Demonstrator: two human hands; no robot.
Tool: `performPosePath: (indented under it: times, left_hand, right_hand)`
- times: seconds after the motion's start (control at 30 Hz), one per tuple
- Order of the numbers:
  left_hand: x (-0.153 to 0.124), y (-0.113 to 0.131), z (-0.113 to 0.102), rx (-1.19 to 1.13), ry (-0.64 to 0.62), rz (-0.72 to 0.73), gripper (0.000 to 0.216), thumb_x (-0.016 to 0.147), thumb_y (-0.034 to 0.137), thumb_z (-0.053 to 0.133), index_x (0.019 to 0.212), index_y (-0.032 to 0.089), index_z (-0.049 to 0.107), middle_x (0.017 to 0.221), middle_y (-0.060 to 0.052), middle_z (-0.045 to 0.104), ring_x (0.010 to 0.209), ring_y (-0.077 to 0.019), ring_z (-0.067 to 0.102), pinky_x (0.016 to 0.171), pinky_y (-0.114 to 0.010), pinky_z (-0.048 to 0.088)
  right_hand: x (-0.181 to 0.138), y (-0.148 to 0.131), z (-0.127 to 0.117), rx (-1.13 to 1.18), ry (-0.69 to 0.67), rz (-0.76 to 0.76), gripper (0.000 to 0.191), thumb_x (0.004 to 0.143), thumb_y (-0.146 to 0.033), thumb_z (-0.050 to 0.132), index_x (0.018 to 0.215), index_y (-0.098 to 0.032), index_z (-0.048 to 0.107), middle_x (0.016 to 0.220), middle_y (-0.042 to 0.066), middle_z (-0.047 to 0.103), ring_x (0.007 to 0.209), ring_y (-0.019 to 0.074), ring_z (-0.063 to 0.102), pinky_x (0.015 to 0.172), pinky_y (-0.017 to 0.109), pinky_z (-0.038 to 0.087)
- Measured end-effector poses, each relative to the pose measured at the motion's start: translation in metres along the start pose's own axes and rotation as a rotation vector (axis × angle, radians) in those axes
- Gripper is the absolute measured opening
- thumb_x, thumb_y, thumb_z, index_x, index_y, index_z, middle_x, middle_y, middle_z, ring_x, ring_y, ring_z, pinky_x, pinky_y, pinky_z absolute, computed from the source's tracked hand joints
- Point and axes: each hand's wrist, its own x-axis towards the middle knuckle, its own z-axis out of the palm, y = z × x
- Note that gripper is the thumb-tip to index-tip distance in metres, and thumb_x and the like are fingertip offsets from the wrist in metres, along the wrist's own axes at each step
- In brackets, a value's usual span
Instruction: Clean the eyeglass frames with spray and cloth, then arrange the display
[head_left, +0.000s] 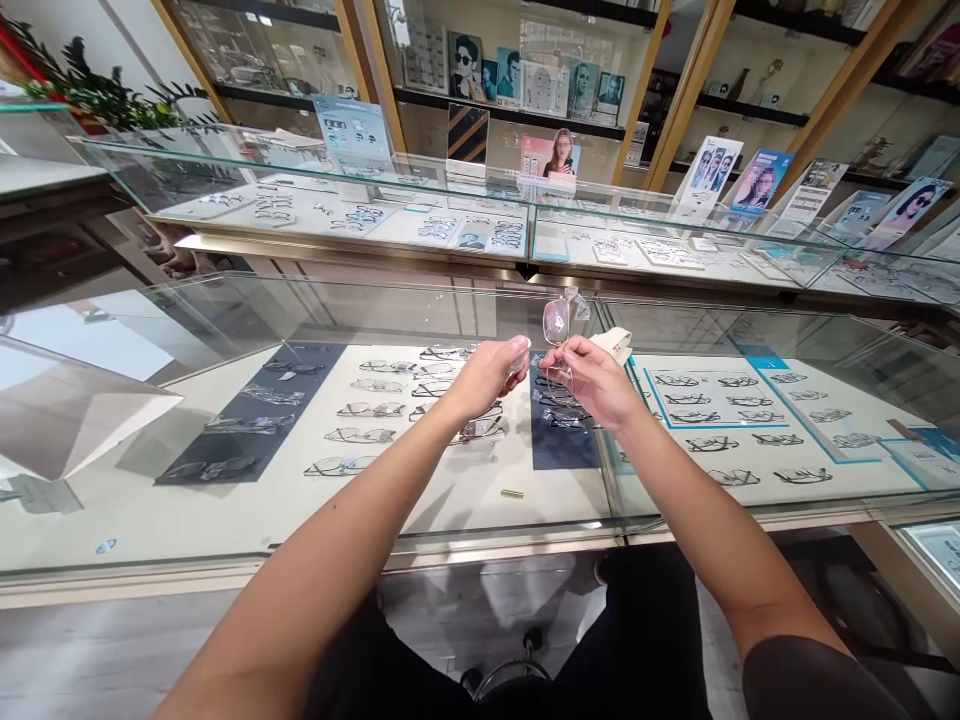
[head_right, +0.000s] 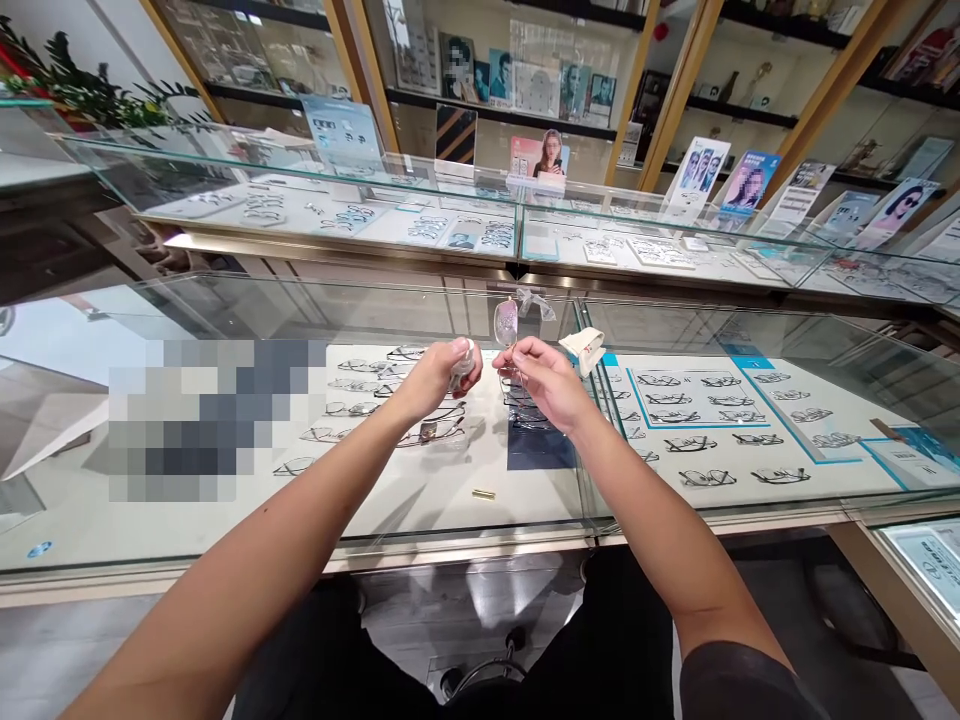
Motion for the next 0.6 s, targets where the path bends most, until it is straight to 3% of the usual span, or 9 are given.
performPosePath:
  times: [0.27,0.4,0.5,0.6]
  left_hand:
    - [-0.005,0.0,0.007,0.213,-0.136,-0.013,0.067,0.098,0.074,0.049,0.057,0.02,0.049,0.053,-0.002,0.045,0.051,-0.0136,0.037,0.054,-0.03,0.026]
    - [-0.006,0.002,0.008,0.193,-0.178,-0.01,0.064,0.099,0.071,0.051,0.059,0.021,0.05,0.056,-0.001,0.046,0.053,-0.0137,0.037,0.054,-0.03,0.027]
    - [-0.002,0.007,-0.004,0.132,-0.082,0.011,0.064,0.096,0.076,0.051,0.065,0.021,0.057,0.061,-0.002,0.052,0.056,-0.0154,0.046,0.057,-0.029,0.037]
    - [0.007,0.009,-0.037,0.075,0.192,0.049,0.057,0.092,0.074,0.059,0.075,0.02,0.063,0.071,-0.003,0.059,0.065,-0.0173,0.058,0.066,-0.031,0.047]
  right_hand:
    - [0.003,-0.006,-0.004,0.075,0.055,-0.031,0.034,0.081,-0.049,0.092,0.085,-0.027,0.067,0.097,0.0,0.076,0.104,0.0206,0.073,0.106,0.04,0.06]
    - [0.003,-0.006,-0.006,0.036,0.054,-0.041,0.036,0.083,-0.052,0.09,0.087,-0.027,0.064,0.099,0.002,0.077,0.11,0.0232,0.073,0.106,0.042,0.06]
    - [0.003,-0.009,-0.008,0.037,0.047,-0.044,0.034,0.084,-0.052,0.089,0.088,-0.028,0.065,0.099,0.002,0.077,0.108,0.0231,0.073,0.104,0.041,0.061]
    - [0.004,-0.015,-0.016,0.042,0.048,-0.058,0.032,0.084,-0.051,0.089,0.088,-0.028,0.066,0.099,0.002,0.076,0.104,0.0217,0.072,0.105,0.04,0.061]
